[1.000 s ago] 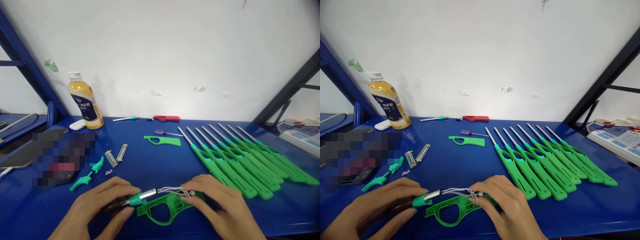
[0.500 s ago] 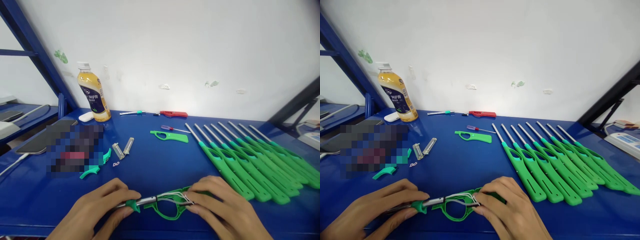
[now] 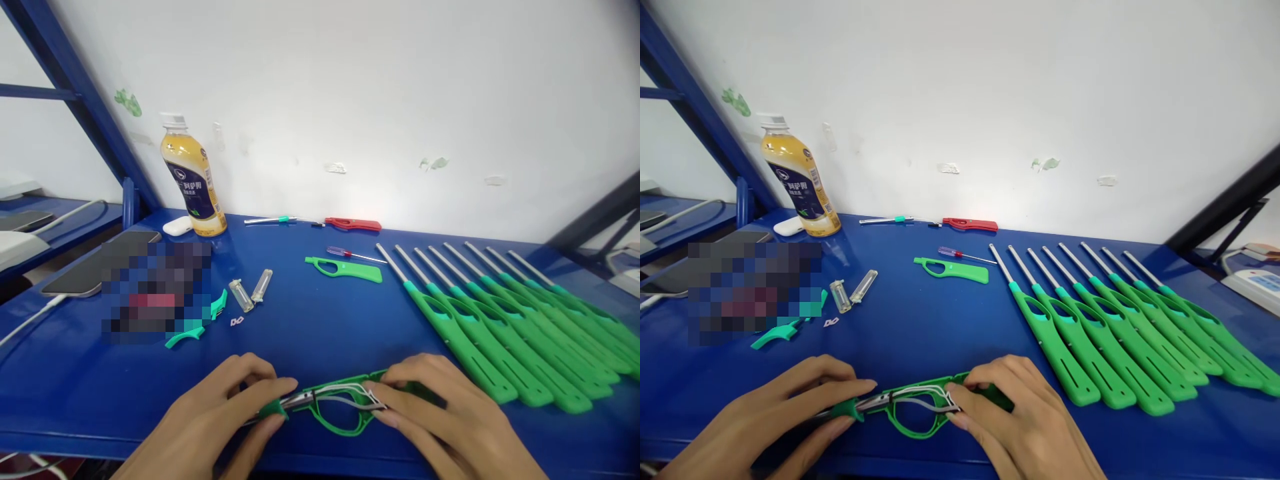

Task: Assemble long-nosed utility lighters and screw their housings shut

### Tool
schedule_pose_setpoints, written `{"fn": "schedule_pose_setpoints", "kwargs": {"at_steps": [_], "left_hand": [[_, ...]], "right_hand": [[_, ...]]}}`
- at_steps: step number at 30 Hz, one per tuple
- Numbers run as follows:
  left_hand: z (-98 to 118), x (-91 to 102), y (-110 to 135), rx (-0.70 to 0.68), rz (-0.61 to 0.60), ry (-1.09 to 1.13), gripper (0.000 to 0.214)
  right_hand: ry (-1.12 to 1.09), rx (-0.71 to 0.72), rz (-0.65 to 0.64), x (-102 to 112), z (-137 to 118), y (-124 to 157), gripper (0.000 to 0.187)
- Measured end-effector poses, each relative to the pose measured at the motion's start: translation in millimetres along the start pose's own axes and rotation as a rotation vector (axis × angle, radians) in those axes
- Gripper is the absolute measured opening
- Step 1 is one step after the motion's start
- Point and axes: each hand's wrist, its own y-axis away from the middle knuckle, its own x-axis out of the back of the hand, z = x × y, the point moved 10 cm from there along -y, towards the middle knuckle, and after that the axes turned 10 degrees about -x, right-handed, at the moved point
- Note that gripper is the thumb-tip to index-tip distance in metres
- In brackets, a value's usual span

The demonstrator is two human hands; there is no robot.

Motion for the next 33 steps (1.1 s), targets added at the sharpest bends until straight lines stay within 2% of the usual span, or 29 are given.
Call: {"fn": "schedule_pose_setpoints", "kwargs": {"at_steps": [3,8,16,23,29,33], "left_hand": [[1,-7.5,-1,0.045,0.010,-0.012,0.030],[7,-23.4,-13,0.066,-0.107,0.077,0.027],[14,-23.1,-21,0.034,-0.116,0.123,0.031],[21,-12.3,-26,-0.005,-0.023,0.165,0.031],[18,-12.9,-24,0.006,-0.040,0.177,0.033],[14,-18.2,-21,0.031,-0.102,0.188,0.037]], "right_hand": [[-0.006,0.003,-0.016,1,-1,-1,0.023],[0.000,0.014,-0.022,1,-3,-2,0.026],[-0.015,0.002,-0.040,-3,2,2,0.022],[0.010,0.018,-0.052,-6,2,2,0.022],[0.002,0.011,-0.065,-6,4,6,0.026],[-0.010,-0.004,-0.078,-7,6,6,0.025]]}}
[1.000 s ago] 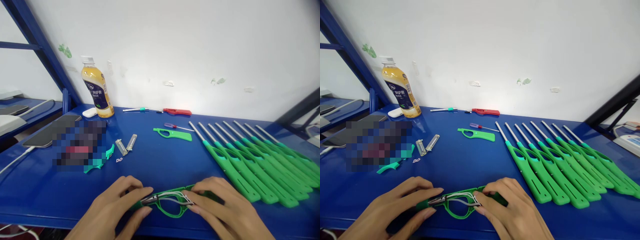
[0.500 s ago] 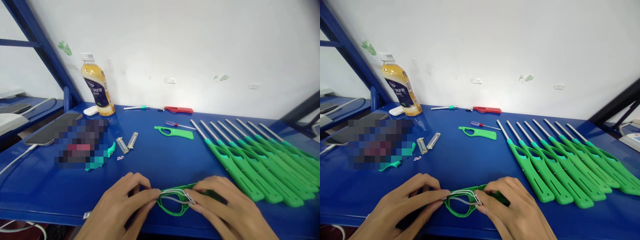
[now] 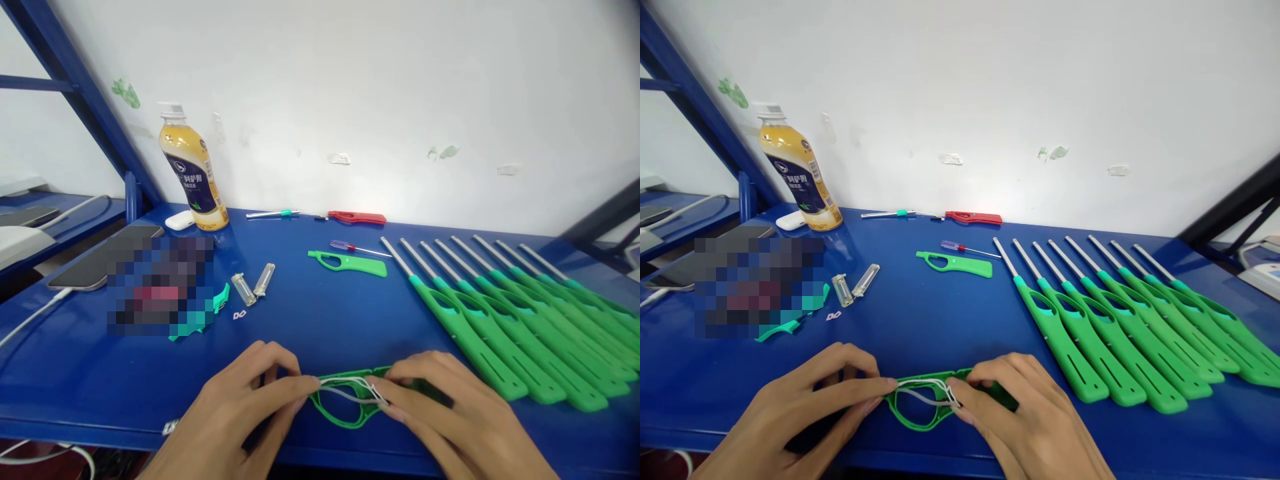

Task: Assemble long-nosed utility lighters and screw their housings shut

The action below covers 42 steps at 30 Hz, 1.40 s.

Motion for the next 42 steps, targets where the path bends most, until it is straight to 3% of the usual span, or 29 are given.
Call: {"fn": "schedule_pose_setpoints", "kwargs": {"at_steps": [10,21,38,42], "left_hand": [[-4,-5.4,5,0.000,-0.054,0.005,0.037],[-7,2.8,6,-0.019,0.087,0.143,0.027],[2,4.7,-2,-0.105,0.038,-0.021,0.028],[-8,0.7,3,-0.040,0.052,-0.009,0.031]], "right_hand": [[-0.023,-0.002,0.038,3,-2,-4,0.022],[-0.048,-0.019,0.097,9,-4,-9,0.020],[-0.034,-0.005,0.072,8,-4,-4,0.025],[-0.029,-0.001,0.077,10,-6,-5,0.025]]}}
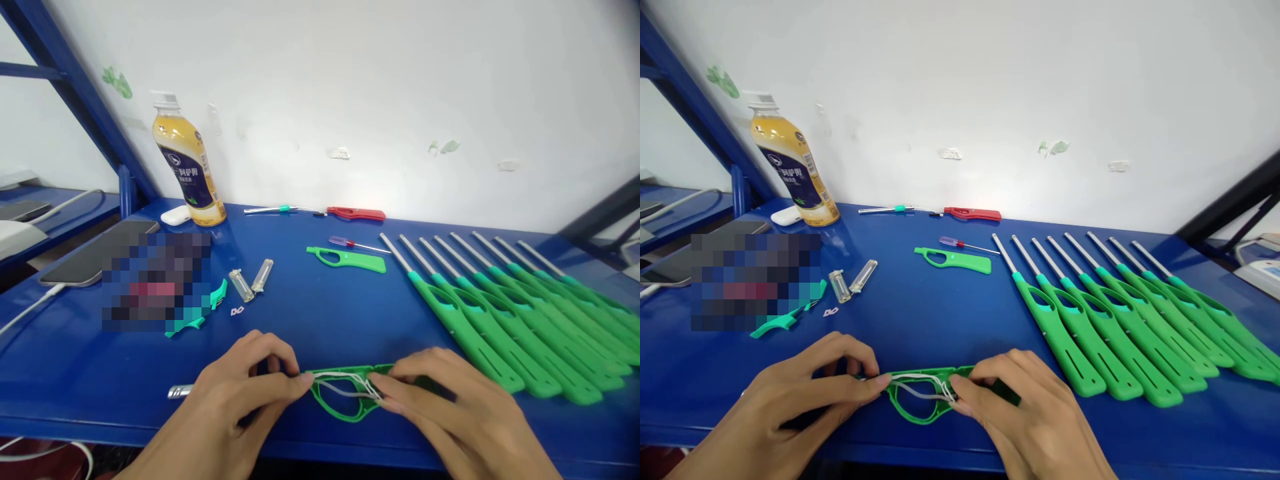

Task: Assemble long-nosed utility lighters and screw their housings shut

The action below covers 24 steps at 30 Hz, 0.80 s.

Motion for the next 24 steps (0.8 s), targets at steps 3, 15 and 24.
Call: {"fn": "schedule_pose_setpoints", "kwargs": {"at_steps": [3,15,24], "left_hand": [[1,-0.8,0,-0.009,-0.017,0.004,0.031],[3,-8.7,4,0.022,-0.137,0.035,0.033],[6,-5.2,2,-0.092,-0.016,0.024,0.040]], "right_hand": [[0.000,0.004,-0.003,0,-1,2,0.025],[0.003,-0.010,0.001,1,0,-1,0.026],[-0.034,-0.006,-0.005,-1,8,7,0.019]]}}
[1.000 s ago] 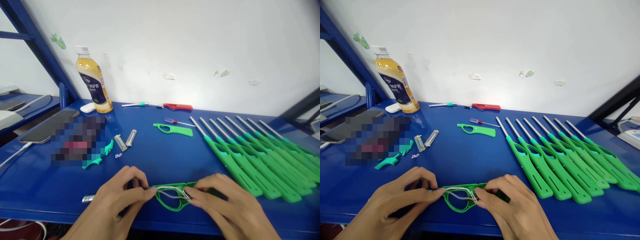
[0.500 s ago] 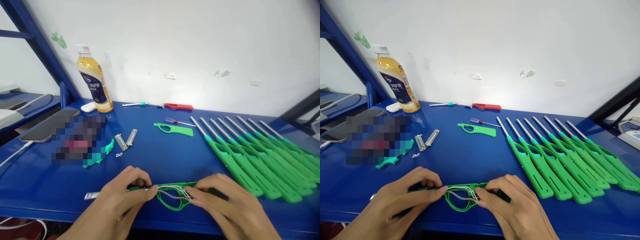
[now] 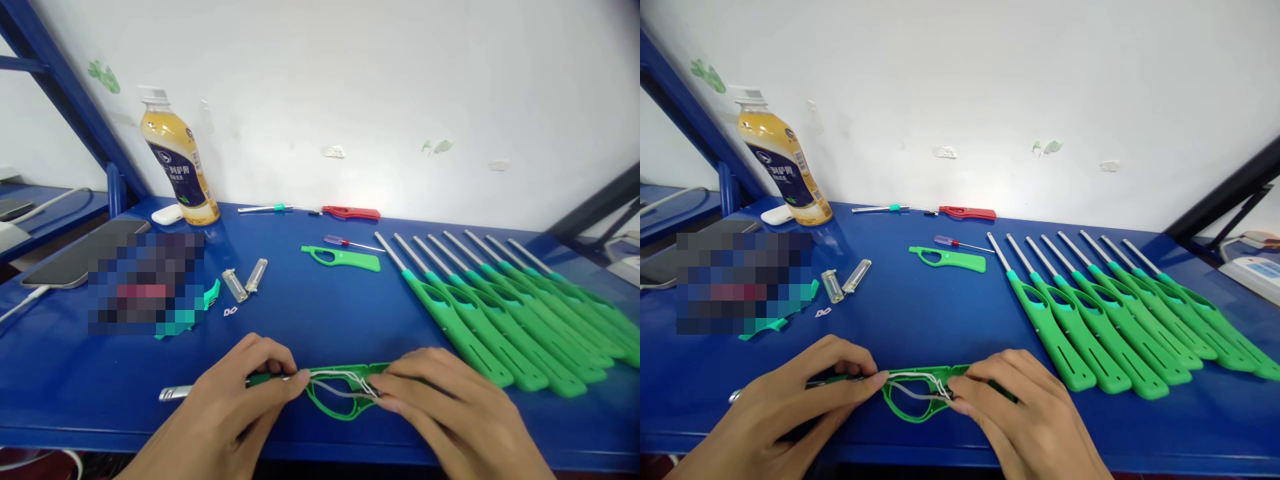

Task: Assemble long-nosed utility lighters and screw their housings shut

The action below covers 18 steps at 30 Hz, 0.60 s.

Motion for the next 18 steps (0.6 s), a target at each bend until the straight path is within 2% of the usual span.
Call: {"fn": "schedule_pose_setpoints", "kwargs": {"at_steps": [4,11,18], "left_hand": [[2,-0.4,1,-0.035,0.006,-0.027,0.043],[18,3.4,-15,-0.063,0.055,-0.154,0.023],[21,-11.4,-30,-0.108,0.000,-0.129,0.021]], "right_hand": [[-0.013,-0.009,0.008,0,0,0,0.019],[-0.039,-0.042,0.038,2,-3,-1,0.016],[-0.028,-0.047,-0.002,-3,0,-1,0.017]]}}
